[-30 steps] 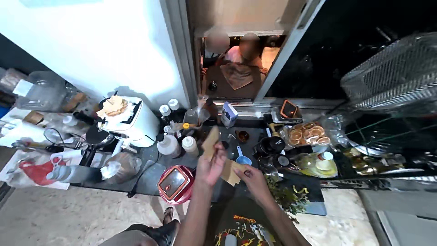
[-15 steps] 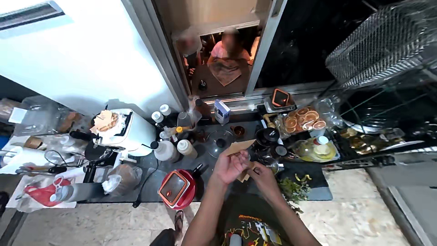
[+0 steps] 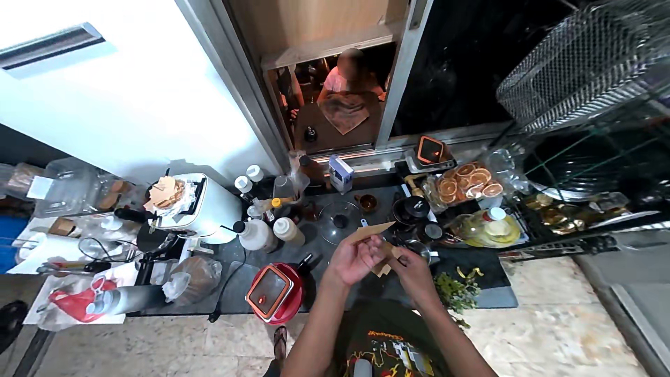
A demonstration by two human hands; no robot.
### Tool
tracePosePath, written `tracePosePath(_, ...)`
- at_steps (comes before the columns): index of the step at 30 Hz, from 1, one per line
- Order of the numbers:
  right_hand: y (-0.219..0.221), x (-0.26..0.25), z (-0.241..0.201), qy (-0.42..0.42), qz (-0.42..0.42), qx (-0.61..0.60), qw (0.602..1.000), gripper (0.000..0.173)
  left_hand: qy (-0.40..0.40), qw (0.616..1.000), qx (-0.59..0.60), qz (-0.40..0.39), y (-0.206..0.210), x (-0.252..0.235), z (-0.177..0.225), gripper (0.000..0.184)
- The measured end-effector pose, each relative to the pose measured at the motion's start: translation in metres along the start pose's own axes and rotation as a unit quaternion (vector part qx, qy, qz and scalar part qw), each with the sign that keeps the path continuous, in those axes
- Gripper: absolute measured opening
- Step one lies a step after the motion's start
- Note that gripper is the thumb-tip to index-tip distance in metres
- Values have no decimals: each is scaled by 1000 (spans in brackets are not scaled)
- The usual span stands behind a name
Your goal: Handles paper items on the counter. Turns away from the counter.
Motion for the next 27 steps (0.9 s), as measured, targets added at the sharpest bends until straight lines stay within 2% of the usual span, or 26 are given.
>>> tracePosePath(4,-1,0,-2,-2,6,-10,1000,12,8,1000,-5,2,-5,0,0,34)
tracePosePath(7,-3,-1,-5,0,15,-7,1000,17,39,998,-57,11,-8,3,2,25)
tracePosePath(9,-4,-2,-9,1,23,-7,1000,19,75,990,-109,43,-10,6,4,20)
tracePosePath(11,-7,-3,-13,-5,32,-15,999,19,126,978,-145,84,-12,11,6,24)
tracePosePath(14,-12,-5,-21,-17,43,-11,999,21,226,942,-206,140,-16,14,9,24)
tracePosePath(18,-20,-11,-30,-22,75,-17,997,20,344,876,-267,209,-20,20,11,22)
tracePosePath(21,-23,-14,-36,-27,96,-33,994,21,382,843,-301,230,-21,24,12,23)
tracePosePath(27,-21,-16,-52,-61,103,-85,989,20,425,802,-330,259,-20,25,11,33)
Point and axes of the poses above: each hand's wrist, its own x-axis away from the middle knuckle, its own y-axis out of the palm, z = x × y, the point moved 1 cm from there along -x, towards the middle knuckle, and after that the axes turned 8 degrees about -y, right-handed, at the moved point
